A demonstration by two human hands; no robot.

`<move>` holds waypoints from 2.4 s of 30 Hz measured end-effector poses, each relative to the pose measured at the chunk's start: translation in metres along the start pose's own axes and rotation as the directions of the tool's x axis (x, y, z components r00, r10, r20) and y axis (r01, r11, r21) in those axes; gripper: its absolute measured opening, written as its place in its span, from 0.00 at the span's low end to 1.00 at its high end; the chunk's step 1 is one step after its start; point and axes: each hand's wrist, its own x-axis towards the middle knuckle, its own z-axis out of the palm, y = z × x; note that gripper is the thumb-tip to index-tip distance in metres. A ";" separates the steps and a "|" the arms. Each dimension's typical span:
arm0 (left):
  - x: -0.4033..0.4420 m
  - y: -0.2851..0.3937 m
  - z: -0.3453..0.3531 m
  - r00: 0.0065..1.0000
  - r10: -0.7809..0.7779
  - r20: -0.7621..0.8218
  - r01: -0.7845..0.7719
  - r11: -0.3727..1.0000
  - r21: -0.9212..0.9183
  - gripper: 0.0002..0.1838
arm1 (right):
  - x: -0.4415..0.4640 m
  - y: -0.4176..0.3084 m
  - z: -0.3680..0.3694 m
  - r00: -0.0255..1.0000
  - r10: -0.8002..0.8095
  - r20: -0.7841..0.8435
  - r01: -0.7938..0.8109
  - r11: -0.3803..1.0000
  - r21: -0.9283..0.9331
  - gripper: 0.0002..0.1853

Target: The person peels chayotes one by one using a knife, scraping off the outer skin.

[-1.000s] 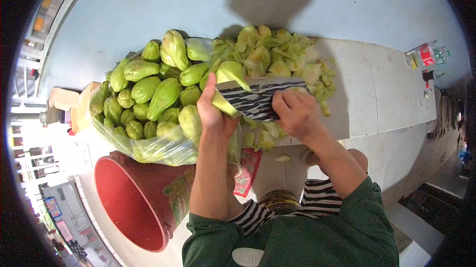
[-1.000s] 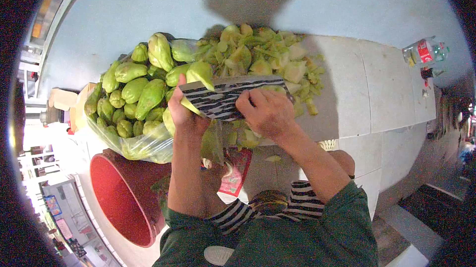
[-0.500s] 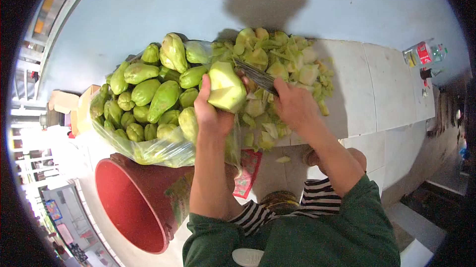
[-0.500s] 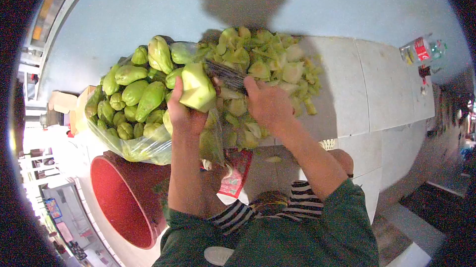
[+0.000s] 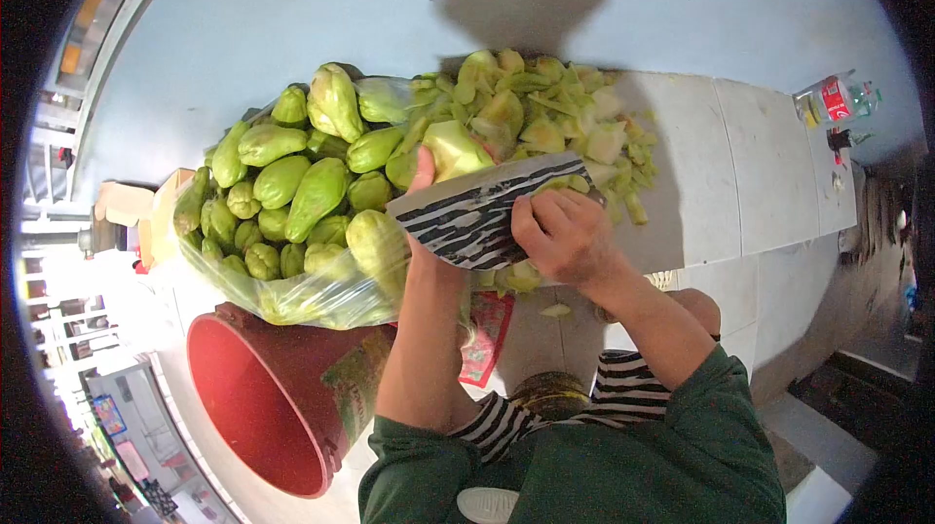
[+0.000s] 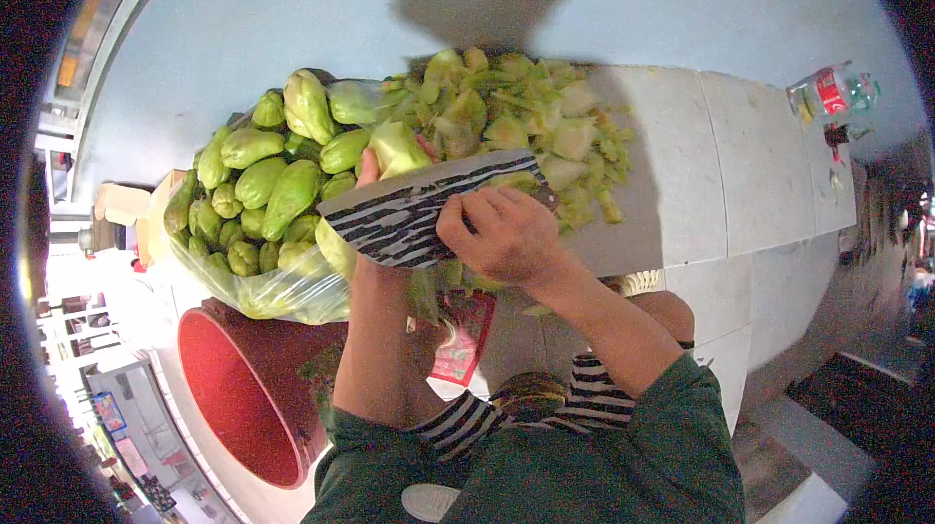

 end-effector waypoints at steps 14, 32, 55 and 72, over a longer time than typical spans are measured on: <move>-0.003 0.016 0.003 0.988 0.071 0.135 -0.087 0.989 0.118 0.24 | 0.000 0.010 -0.007 0.987 0.155 0.046 -0.153 0.988 -0.036 0.08; -0.008 0.023 0.015 0.988 0.000 0.152 -0.022 0.990 0.143 0.26 | 0.000 0.024 0.005 0.573 0.680 0.458 -0.724 0.682 -0.106 0.10; -0.005 0.008 0.019 0.969 0.199 -0.148 -0.189 0.979 0.081 0.20 | -0.007 0.010 0.005 0.974 0.194 0.116 -0.194 0.981 -0.014 0.07; -0.009 0.016 0.012 0.992 0.116 -0.058 -0.111 0.990 0.091 0.21 | -0.004 0.022 0.010 0.846 0.459 0.272 -0.486 0.873 0.039 0.07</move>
